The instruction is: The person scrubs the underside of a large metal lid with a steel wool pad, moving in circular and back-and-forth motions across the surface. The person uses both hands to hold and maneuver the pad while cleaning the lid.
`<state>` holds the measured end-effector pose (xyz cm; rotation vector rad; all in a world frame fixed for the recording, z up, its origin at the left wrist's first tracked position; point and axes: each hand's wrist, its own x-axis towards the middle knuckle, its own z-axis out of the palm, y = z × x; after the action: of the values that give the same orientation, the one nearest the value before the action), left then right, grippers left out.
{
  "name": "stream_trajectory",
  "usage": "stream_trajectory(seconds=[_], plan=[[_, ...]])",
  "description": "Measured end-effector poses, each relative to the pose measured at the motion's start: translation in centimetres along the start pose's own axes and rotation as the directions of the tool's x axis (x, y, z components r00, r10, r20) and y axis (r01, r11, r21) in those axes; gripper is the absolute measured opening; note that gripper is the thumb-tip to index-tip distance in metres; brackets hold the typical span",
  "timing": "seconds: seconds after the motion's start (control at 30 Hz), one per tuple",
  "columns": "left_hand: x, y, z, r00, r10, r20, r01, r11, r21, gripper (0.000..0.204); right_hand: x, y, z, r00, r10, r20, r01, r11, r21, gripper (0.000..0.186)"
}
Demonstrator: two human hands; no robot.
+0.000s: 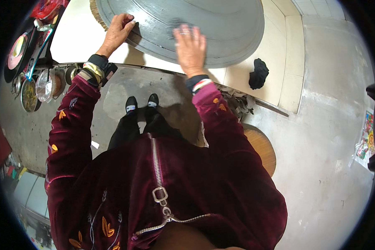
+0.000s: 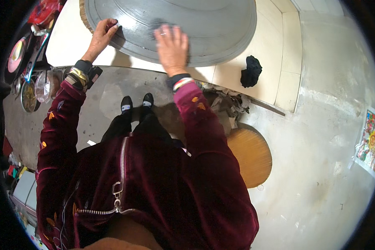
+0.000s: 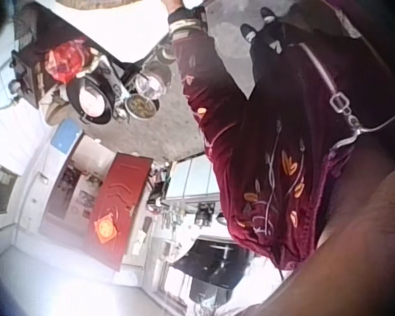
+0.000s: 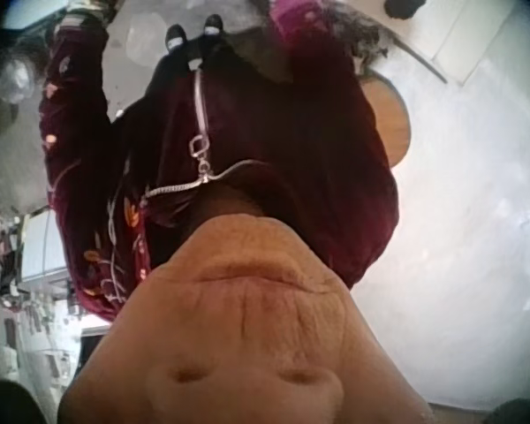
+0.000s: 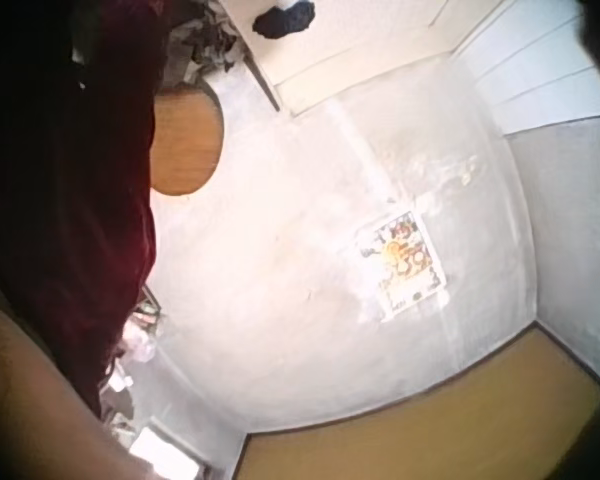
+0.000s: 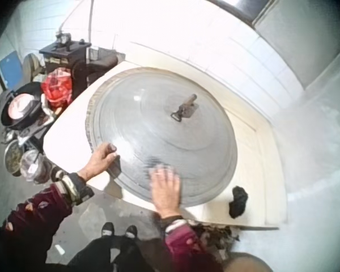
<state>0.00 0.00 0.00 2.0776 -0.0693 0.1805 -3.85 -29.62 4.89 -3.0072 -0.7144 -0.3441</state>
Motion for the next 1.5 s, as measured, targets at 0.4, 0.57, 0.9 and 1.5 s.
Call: stream_trajectory(seconds=[0.4,0.57,0.9,1.5], plan=[[-0.3,1.4,-0.1,0.999,-0.036,0.016,0.036,0.999,-0.015,0.031,1.0,-4.6,2.2,0.986,-0.040,-0.159,0.060,0.991,0.123,0.051],[-0.6,1.4,-0.1,0.998,0.062,0.009,-0.062,0.998,-0.006,0.030,0.5,1.6,0.3,0.988,-0.047,-0.144,0.040,0.998,-0.049,0.049],[-0.6,1.2,0.4,0.995,0.085,-0.050,-0.084,0.996,0.016,0.028,5.1,-4.4,2.0,0.990,0.065,-0.122,-0.068,0.998,-0.015,0.058],[-0.3,1.2,0.3,0.992,0.120,-0.029,-0.120,0.993,-0.012,0.027,6.7,-5.7,2.2,0.991,-0.063,-0.116,0.070,0.996,0.057,0.053]])
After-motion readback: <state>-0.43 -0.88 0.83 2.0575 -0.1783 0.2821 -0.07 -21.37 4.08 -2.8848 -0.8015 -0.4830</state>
